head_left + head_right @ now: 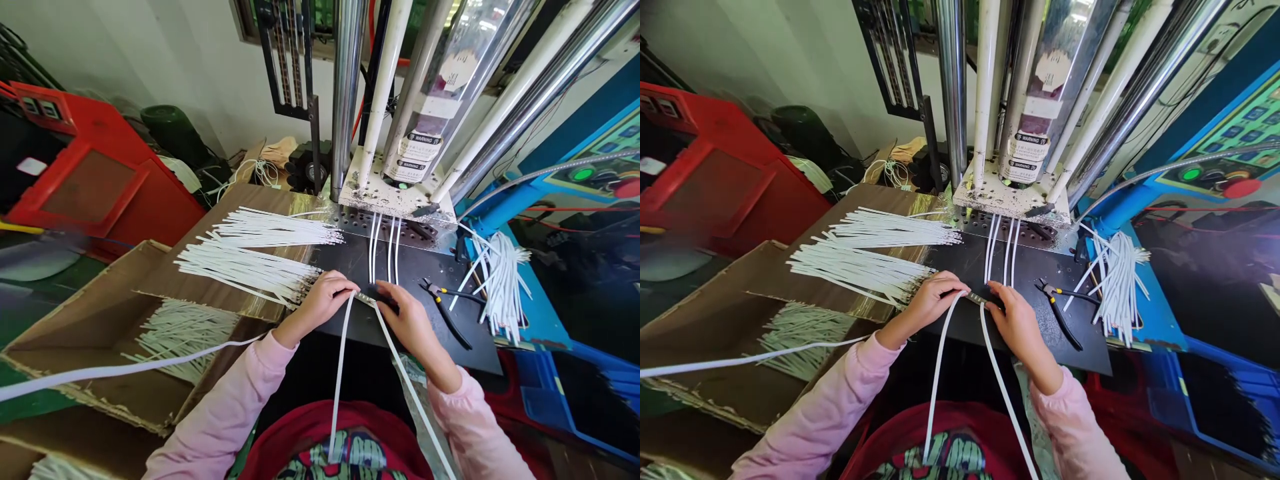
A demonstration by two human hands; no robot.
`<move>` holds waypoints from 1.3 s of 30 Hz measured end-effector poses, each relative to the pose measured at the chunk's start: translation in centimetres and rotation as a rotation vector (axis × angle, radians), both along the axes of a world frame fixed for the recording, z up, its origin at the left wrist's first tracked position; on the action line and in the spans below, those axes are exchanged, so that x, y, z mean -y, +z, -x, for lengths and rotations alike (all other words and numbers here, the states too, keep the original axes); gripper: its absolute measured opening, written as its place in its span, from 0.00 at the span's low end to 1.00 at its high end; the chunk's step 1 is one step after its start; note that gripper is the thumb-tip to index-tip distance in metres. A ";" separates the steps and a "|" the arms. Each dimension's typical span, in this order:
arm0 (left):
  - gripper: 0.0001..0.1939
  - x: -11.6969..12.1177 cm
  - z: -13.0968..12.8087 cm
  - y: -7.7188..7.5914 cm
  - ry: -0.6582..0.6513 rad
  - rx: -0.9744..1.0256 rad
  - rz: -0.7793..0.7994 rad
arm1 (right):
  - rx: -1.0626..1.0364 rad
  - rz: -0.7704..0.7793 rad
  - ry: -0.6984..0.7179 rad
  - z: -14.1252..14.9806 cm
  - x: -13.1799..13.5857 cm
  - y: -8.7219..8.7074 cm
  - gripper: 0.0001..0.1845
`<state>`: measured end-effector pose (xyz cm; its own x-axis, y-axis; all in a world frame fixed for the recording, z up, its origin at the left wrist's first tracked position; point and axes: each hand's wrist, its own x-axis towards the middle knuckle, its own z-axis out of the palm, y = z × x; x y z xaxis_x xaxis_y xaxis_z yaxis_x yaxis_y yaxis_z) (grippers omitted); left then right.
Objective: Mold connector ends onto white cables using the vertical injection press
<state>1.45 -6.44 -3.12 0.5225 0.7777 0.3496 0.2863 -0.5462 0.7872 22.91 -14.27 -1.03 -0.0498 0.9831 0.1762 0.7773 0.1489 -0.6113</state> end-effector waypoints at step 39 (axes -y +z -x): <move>0.13 -9.1 0.2 3.9 0.255 -0.709 -0.228 | 0.635 -0.605 -0.239 -4.4 -8.1 7.0 0.13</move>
